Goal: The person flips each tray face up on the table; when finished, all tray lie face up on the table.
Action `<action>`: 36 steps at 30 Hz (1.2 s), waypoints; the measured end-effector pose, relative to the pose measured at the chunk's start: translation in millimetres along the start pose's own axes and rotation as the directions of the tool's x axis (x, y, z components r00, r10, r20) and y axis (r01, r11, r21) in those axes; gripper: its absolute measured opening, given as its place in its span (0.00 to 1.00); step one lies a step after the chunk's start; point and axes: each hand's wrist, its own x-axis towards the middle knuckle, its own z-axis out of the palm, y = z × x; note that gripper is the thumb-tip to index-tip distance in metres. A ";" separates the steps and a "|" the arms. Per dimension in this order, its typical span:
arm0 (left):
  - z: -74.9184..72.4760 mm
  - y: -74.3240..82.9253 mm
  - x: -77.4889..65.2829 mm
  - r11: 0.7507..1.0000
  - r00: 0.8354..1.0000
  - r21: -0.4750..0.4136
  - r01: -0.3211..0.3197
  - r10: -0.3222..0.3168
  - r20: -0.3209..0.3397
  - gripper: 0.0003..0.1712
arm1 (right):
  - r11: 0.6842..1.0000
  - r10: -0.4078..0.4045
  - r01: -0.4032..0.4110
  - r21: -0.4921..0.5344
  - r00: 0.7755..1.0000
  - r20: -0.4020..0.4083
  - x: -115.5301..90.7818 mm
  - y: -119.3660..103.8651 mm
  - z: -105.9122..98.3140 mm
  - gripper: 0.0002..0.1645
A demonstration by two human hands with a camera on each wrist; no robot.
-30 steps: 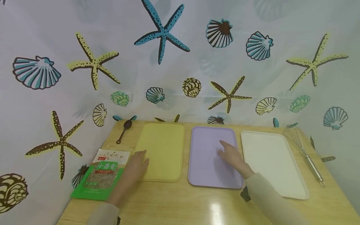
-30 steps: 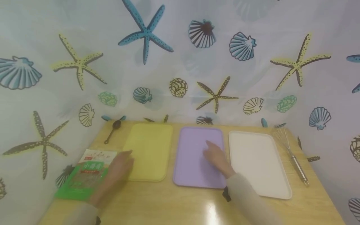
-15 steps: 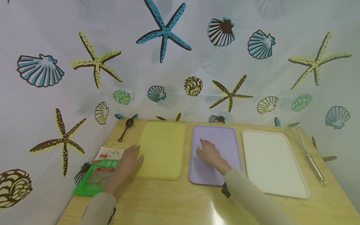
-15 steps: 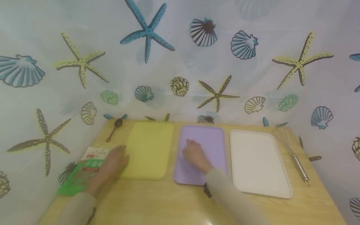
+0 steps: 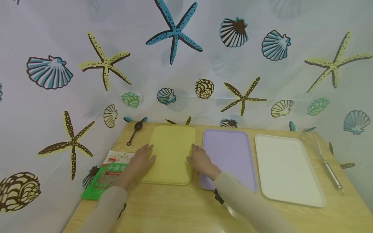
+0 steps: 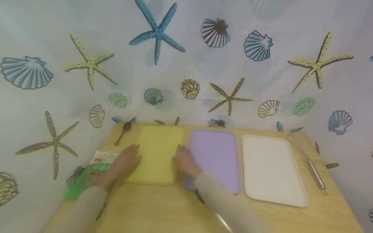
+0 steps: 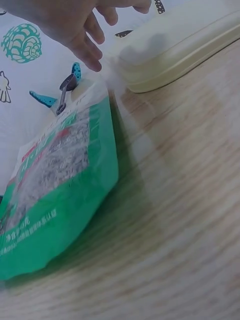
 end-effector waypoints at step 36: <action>-5.6 -1.4 28.2 0.997 0.967 0.062 0.036 -0.051 0.249 0.39 | 0.998 0.047 -0.038 0.047 0.976 -0.211 20.9 -27.1 23.9 0.11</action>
